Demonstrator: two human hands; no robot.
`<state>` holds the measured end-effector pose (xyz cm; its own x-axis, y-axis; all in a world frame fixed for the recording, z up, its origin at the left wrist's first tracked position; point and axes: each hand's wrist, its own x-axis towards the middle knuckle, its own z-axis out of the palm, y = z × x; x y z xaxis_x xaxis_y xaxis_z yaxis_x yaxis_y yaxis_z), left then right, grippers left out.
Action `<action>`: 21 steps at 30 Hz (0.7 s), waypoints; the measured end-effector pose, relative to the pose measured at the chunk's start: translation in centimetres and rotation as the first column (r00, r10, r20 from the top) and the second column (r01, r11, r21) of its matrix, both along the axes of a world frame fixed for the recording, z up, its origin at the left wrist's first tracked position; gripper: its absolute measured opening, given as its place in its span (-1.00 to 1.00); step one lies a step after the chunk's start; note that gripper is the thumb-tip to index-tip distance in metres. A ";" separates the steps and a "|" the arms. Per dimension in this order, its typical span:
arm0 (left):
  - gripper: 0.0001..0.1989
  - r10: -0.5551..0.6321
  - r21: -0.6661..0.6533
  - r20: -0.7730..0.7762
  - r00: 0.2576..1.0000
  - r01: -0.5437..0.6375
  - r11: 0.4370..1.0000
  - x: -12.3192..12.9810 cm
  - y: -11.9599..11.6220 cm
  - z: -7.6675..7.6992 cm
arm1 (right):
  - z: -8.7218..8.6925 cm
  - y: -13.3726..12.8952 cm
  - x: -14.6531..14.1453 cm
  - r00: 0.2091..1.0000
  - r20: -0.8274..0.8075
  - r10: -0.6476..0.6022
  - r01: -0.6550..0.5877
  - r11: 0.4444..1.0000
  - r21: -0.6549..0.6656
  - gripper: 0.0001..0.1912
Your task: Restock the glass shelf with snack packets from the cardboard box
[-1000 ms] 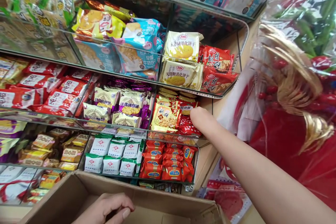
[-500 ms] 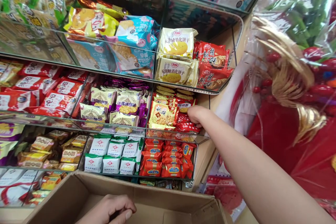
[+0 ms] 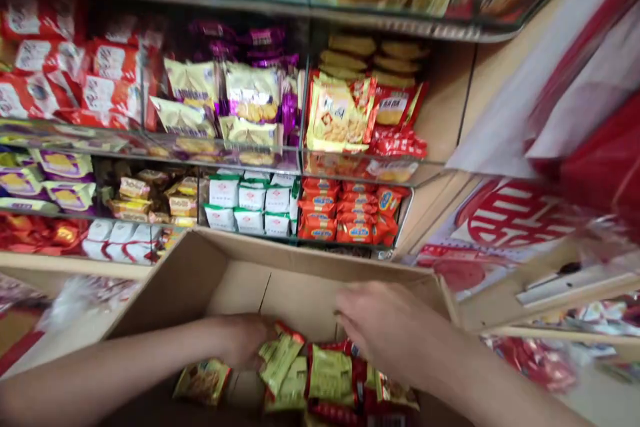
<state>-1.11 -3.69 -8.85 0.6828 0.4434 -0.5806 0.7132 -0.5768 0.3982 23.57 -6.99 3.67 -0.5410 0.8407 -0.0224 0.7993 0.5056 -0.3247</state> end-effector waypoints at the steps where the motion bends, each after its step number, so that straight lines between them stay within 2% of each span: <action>1: -0.64 -0.017 -0.022 -0.015 1.000 0.017 1.000 0.2 -0.2 -0.7 | -3.1 -0.5 0.2 0.989 0.136 0.055 -0.032 0.985 -0.167 -0.75; 2: -0.62 -0.030 -0.037 -0.030 0.999 0.029 0.999 0.4 -0.3 -1.2 | -6.2 -0.6 0.5 0.979 0.198 0.054 0.003 0.961 -0.276 -0.75; 4: -0.61 -0.045 -0.051 -0.065 0.997 0.042 0.998 0.7 -0.6 -1.9 | -11.3 0.0 1.1 0.966 0.249 0.067 0.038 0.919 -0.392 -0.74; 5: -0.61 -0.048 -0.052 -0.085 0.995 0.043 0.998 0.8 -0.7 -2.0 | -13.1 0.4 1.3 0.966 0.253 0.063 0.052 0.904 -0.424 -0.70; 7: -0.64 -0.047 -0.053 -0.121 0.991 0.041 0.998 1.0 -0.7 -2.0 | -15.5 1.0 1.3 0.964 0.251 0.082 0.048 0.881 -0.471 -0.64; 9: -0.68 -0.046 -0.060 -0.144 0.988 0.038 0.998 1.1 -0.5 -1.8 | -16.4 1.2 0.8 0.964 0.238 0.120 0.018 0.861 -0.509 -0.64; 13: -0.65 -0.031 -0.066 -0.151 0.988 0.021 0.998 1.3 -0.2 -1.3 | -16.8 0.6 -0.1 0.966 0.171 0.195 -0.056 0.800 -0.597 -0.59; 17: -0.57 0.003 -0.061 -0.124 0.992 -0.010 0.998 1.4 0.2 -1.2 | -17.1 0.9 0.1 0.975 0.113 0.193 -0.068 0.737 -0.672 -0.52; 21: -0.53 0.039 -0.070 -0.094 0.995 -0.046 0.996 1.3 0.7 -1.2 | -17.1 1.4 0.2 0.978 0.109 0.176 -0.050 0.713 -0.699 -0.54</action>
